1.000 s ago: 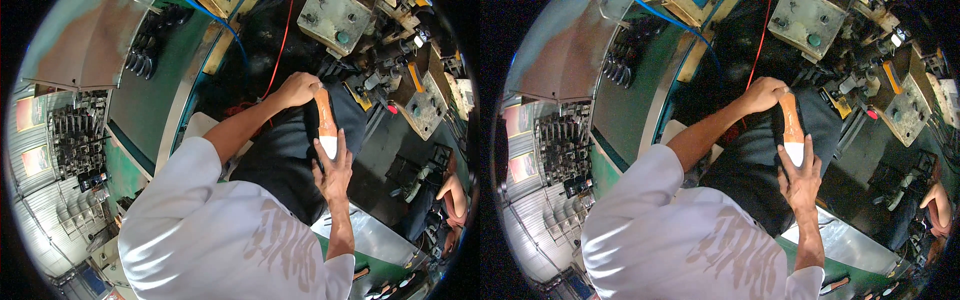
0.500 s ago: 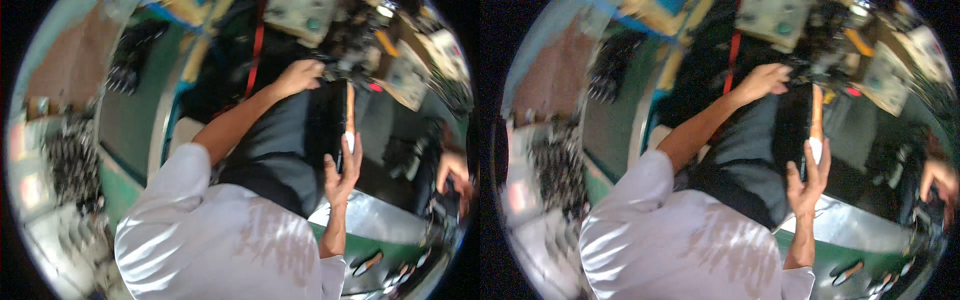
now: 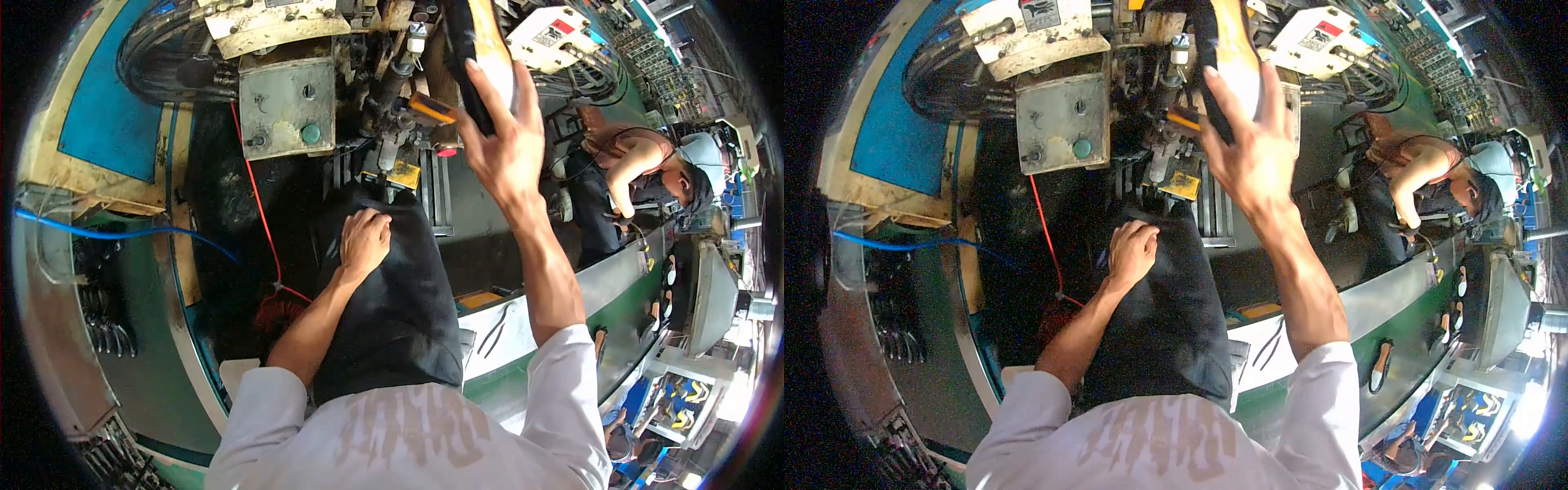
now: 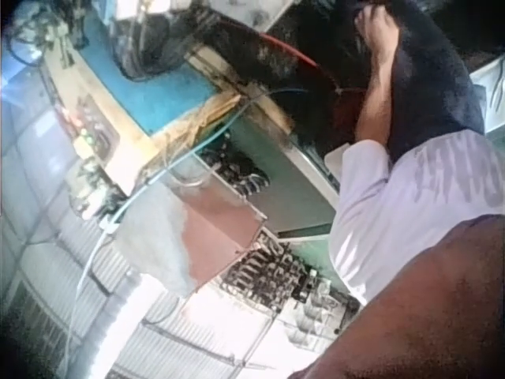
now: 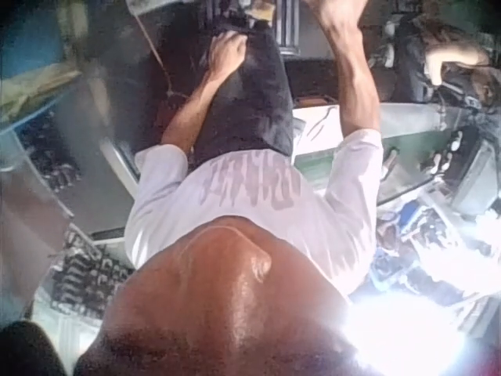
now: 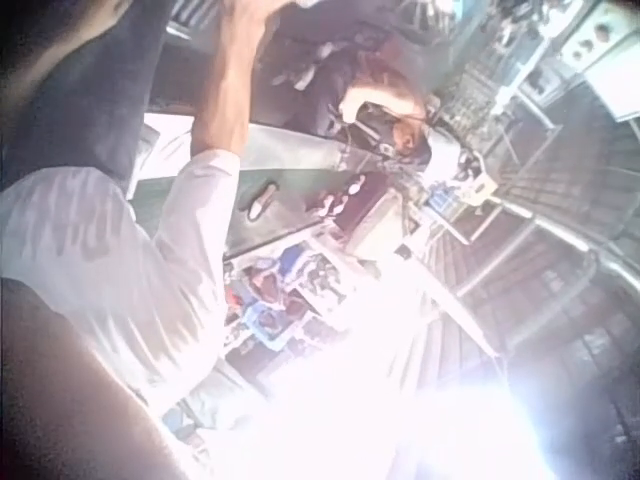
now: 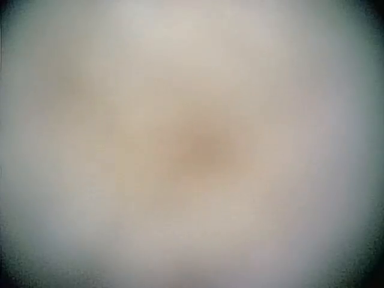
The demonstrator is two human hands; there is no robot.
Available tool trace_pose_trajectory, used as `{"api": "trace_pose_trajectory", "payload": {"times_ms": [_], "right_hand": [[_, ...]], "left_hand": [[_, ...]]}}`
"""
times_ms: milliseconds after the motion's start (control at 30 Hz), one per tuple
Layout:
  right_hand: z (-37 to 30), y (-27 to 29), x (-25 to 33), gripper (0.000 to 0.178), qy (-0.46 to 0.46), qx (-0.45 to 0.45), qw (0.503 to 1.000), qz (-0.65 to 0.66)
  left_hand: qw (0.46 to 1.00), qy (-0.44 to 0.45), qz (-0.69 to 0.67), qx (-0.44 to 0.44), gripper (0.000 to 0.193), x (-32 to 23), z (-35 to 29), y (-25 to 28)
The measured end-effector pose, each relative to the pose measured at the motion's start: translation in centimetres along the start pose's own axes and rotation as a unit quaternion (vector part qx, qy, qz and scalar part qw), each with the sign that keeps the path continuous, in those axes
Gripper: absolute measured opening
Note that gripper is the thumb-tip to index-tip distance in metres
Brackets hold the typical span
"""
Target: Operate a shoe lasting machine to shape the upper of the shoe over the last.
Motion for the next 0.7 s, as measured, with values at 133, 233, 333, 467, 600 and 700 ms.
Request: {"api": "trace_pose_trajectory", "payload": {"times_ms": [133,233,333,467,600,700], "right_hand": [[2.8,-7.5,0.0,0.067,-0.031,0.036,0.998,-0.033],[2.1,-10.4,0.7,0.071,-0.074,0.034,0.995,-0.054],[3.5,-10.6,1.2,0.073,-0.098,0.06,0.99,-0.082],[3.2,-11.8,3.3,0.069,-0.057,0.033,0.997,-0.039],[2.4,-11.7,0.3,0.069,0.047,-0.007,0.998,-0.044],[2.8,-11.6,0.0,0.07,0.044,-0.031,0.998,-0.044]], "left_hand": [[1.0,0.01,-0.019,-0.019,0.017,1.0,0.6,-0.2],[0.999,0.018,-0.027,-0.002,0.036,1.4,2.7,-0.2],[1.0,0.023,0.011,0.0,0.056,1.4,6.8,-0.6],[0.991,0.067,0.001,0.118,0.044,7.1,9.8,-6.2],[0.983,0.056,-0.021,0.174,0.034,5.1,9.9,-7.6],[0.984,0.037,-0.046,0.168,0.037,5.9,10.7,-7.2]]}}
Point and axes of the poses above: each hand's wrist, its own z-axis towards the middle knuckle, its own y-axis out of the back of the hand, x = y × z, the point moved 1 cm from there along z, towards the middle knuckle, and after that the axes turned 1 degree about x, right-handed, at the moved point
